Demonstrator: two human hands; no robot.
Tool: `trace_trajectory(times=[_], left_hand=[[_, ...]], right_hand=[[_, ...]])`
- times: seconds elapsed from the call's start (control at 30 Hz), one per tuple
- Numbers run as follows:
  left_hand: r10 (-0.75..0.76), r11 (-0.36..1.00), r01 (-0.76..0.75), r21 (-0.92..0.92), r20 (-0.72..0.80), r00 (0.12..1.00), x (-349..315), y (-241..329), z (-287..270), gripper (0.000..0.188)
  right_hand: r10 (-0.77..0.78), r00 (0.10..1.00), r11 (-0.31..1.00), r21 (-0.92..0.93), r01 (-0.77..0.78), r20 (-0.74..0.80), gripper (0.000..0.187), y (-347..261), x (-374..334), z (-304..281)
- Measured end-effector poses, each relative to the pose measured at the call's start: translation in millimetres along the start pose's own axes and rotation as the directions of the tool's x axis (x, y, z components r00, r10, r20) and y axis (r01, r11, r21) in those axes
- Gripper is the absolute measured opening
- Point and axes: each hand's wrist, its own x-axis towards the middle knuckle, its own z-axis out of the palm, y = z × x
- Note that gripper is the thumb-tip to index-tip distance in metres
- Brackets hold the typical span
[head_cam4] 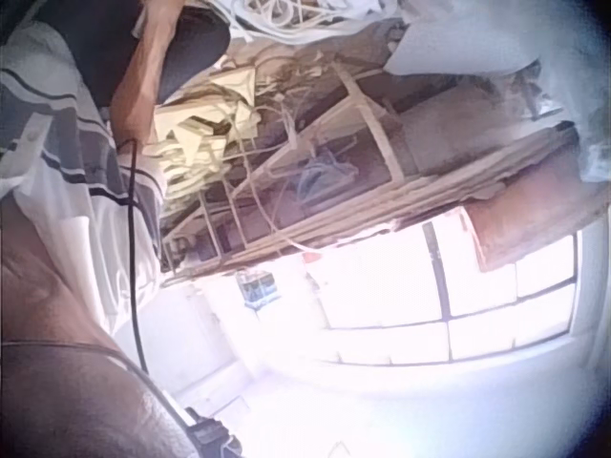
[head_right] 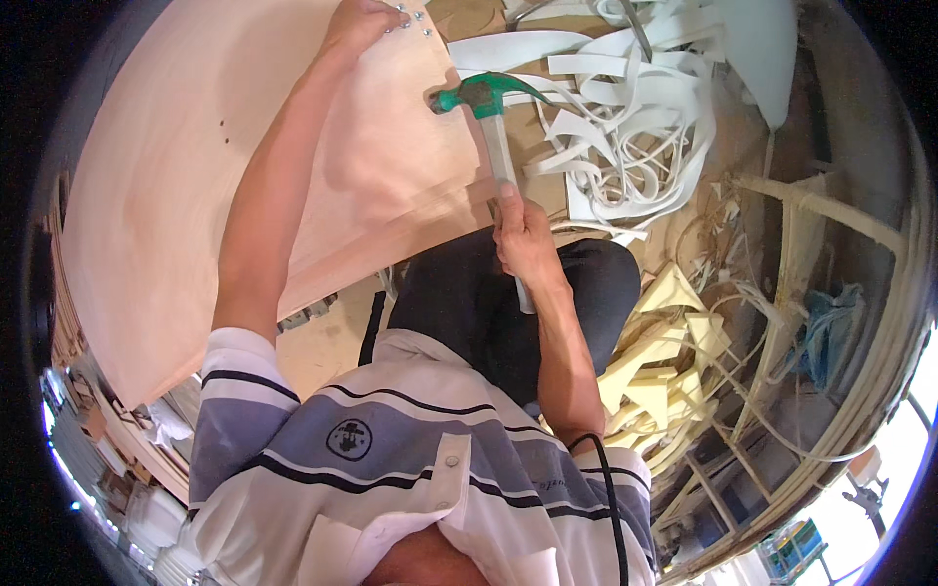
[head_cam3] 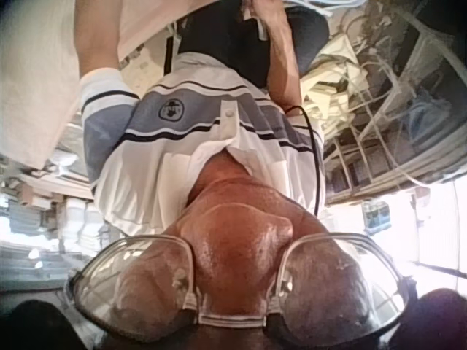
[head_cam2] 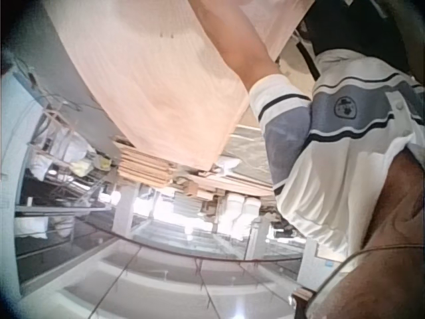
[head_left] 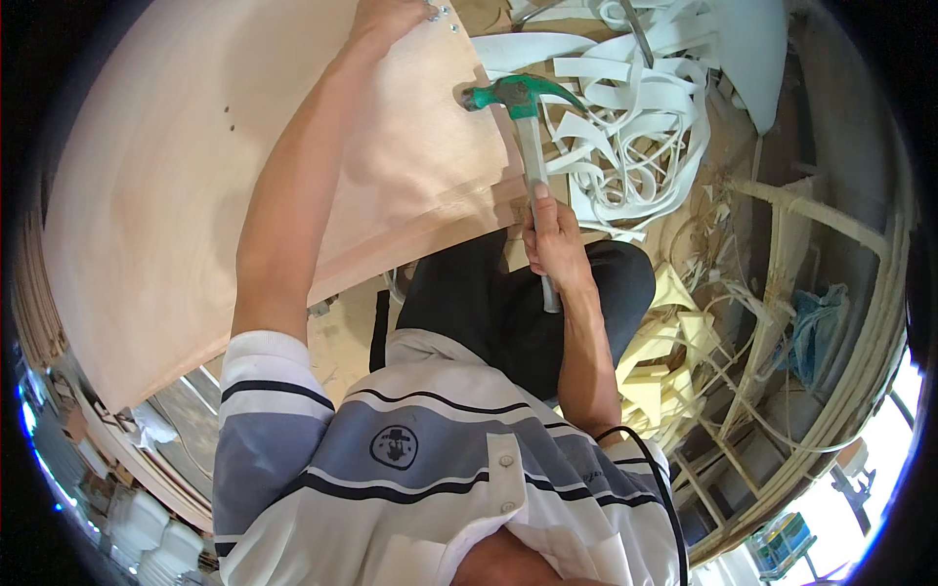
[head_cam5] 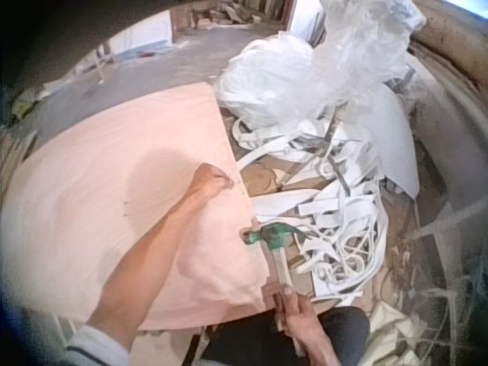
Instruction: The recorder is hammering small nails into large curved wood panels, then stacking the finished panels.
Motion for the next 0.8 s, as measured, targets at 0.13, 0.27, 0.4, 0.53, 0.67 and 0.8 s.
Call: trace_trajectory(times=[0.13,0.27,0.4,0.53,0.67,0.8], left_hand=[[-0.022,0.997,0.022,-0.069,-0.008,1.000,-2,-2,1,0.023],[0.020,0.998,-0.020,-0.056,0.008,1.000,-2,-7,-1,0.020],[-0.170,0.979,0.180,-0.094,0.104,0.980,-12,8,-1,0.035],[-0.148,0.979,0.157,-0.128,0.075,0.986,-16,10,-8,0.037],[-0.176,0.957,0.170,-0.236,-0.004,0.984,-29,20,-13,0.032],[-0.375,0.750,0.102,-0.653,-0.293,0.879,-64,14,-21,0.030]], right_hand=[[-0.043,0.999,0.999,-0.029,0.043,0.005,0.051,3,2,-2],[-0.094,0.995,0.993,-0.077,0.095,0.015,0.051,5,0,-2],[-0.093,0.996,0.994,-0.062,0.094,0.007,0.051,7,1,-5],[-0.116,0.993,0.991,-0.062,0.117,0.027,0.051,6,0,-5],[-0.127,0.992,0.989,-0.075,0.128,0.024,0.050,0,-3,-5],[-0.131,0.991,0.977,-0.163,0.135,0.031,0.051,-18,-2,-11]])
